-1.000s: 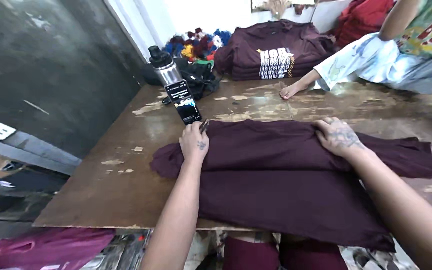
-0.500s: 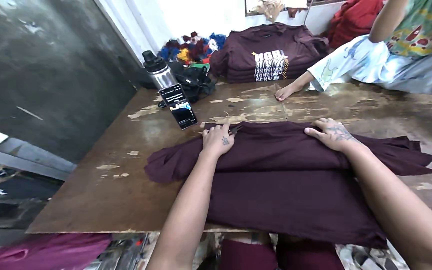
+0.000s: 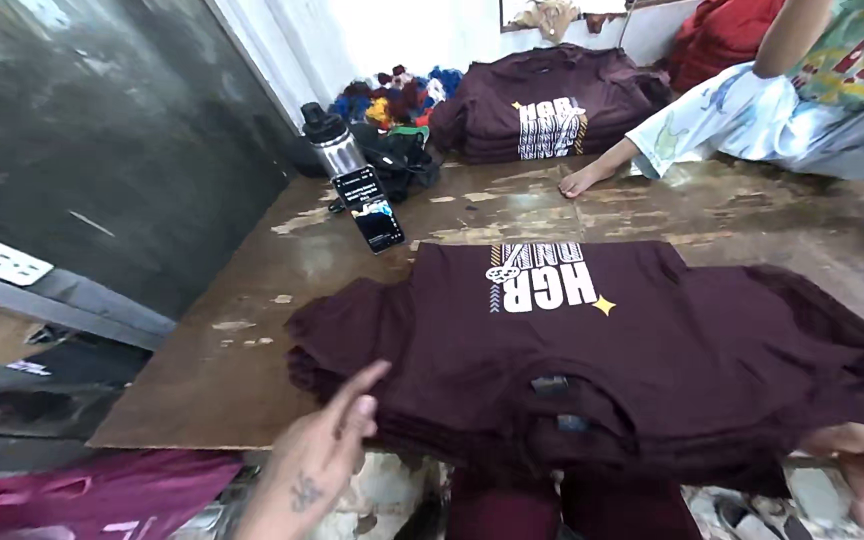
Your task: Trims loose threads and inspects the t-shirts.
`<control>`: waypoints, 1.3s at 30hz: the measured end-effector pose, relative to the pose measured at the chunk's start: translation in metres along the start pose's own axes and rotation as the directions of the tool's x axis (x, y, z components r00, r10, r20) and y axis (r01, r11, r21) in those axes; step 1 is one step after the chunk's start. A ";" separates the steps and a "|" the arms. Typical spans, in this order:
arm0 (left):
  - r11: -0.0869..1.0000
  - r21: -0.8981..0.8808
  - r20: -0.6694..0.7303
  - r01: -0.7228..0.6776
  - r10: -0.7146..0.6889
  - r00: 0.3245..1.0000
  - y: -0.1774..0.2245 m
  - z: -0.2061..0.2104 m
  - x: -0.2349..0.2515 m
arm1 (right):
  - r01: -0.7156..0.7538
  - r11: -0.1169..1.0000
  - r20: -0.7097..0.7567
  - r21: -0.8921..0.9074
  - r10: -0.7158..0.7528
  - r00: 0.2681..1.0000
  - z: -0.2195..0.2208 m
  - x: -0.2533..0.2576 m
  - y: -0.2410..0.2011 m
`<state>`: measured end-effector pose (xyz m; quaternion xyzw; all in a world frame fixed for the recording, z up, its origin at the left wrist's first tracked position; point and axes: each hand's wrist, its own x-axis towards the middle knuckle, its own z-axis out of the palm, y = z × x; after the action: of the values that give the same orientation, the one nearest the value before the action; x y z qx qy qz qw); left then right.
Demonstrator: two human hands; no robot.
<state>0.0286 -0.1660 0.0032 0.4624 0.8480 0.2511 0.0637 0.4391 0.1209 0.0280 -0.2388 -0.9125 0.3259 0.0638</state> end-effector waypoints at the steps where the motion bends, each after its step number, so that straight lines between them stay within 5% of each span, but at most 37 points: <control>1: 0.988 0.014 -0.003 0.151 -0.151 0.989 -0.012 -0.001 0.001 | 0.010 1.000 -0.031 -0.011 -0.010 0.999 0.001 -0.005 -0.003; 4: 0.911 -0.156 -0.025 0.382 -0.390 0.920 -0.021 0.006 0.031 | 0.083 0.985 -0.223 -0.154 -0.117 0.968 0.014 0.002 -0.005; 8: 0.699 -0.652 -0.080 0.292 -0.447 0.891 -0.011 0.038 0.055 | 0.159 0.914 -0.328 -0.374 -0.291 0.899 0.072 0.042 -0.014; 14: 0.394 -0.907 -0.035 0.147 -0.420 0.907 0.026 0.049 0.058 | 0.141 0.825 -0.469 -0.548 -0.442 0.765 0.171 0.045 0.009; 17: 0.595 -0.802 -0.272 -0.059 -0.275 0.922 0.038 0.030 0.079 | 0.159 0.826 -0.512 -0.540 -0.472 0.717 0.177 0.061 -0.006; 19: 0.785 -0.570 -0.391 -0.241 -0.001 0.920 0.080 0.018 0.090 | 0.238 0.819 -0.515 -0.522 -0.525 0.678 0.177 0.085 -0.022; 21: 0.895 -0.169 -0.344 -0.412 0.338 0.876 0.136 0.014 0.089 | 0.287 0.838 -0.489 -0.464 -0.513 0.705 0.177 0.110 -0.046; 23: 0.797 0.128 -0.099 -0.590 0.602 0.792 0.187 0.028 0.076 | 0.268 0.894 -0.376 -0.358 -0.401 0.835 0.167 0.112 -0.079; 24: 0.687 0.166 0.007 -0.708 0.717 0.697 0.201 0.037 0.069 | 0.269 0.933 -0.267 -0.240 -0.330 0.905 0.153 0.102 -0.098; 25: 0.595 0.154 0.093 -0.789 0.786 0.611 0.205 0.043 0.063 | 0.316 0.932 -0.252 -0.176 -0.353 0.901 0.145 0.089 -0.108; 26: 0.567 0.120 0.125 -0.815 0.806 0.579 0.202 0.046 0.058 | 0.410 0.903 -0.245 -0.128 -0.430 0.869 0.140 0.076 -0.109; 30: 0.717 0.015 -0.035 -0.697 0.697 0.716 0.158 0.052 0.060 | 0.688 0.722 -0.165 0.073 -0.671 0.723 0.095 0.039 -0.087; 34: 0.669 0.076 -0.081 -0.739 0.743 0.665 0.140 0.093 0.045 | 0.495 0.828 -0.479 -0.262 -0.557 0.679 0.040 0.089 -0.045; 39: 0.680 0.055 -0.201 -0.731 0.725 0.659 0.127 0.103 0.035 | 0.087 0.949 -0.293 -0.304 -0.180 0.939 0.006 0.207 0.009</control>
<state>0.1391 -0.0432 -0.0201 0.7330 0.5900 0.3151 -0.1235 0.2591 0.2222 0.0101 -0.2318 -0.9419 0.1428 0.1966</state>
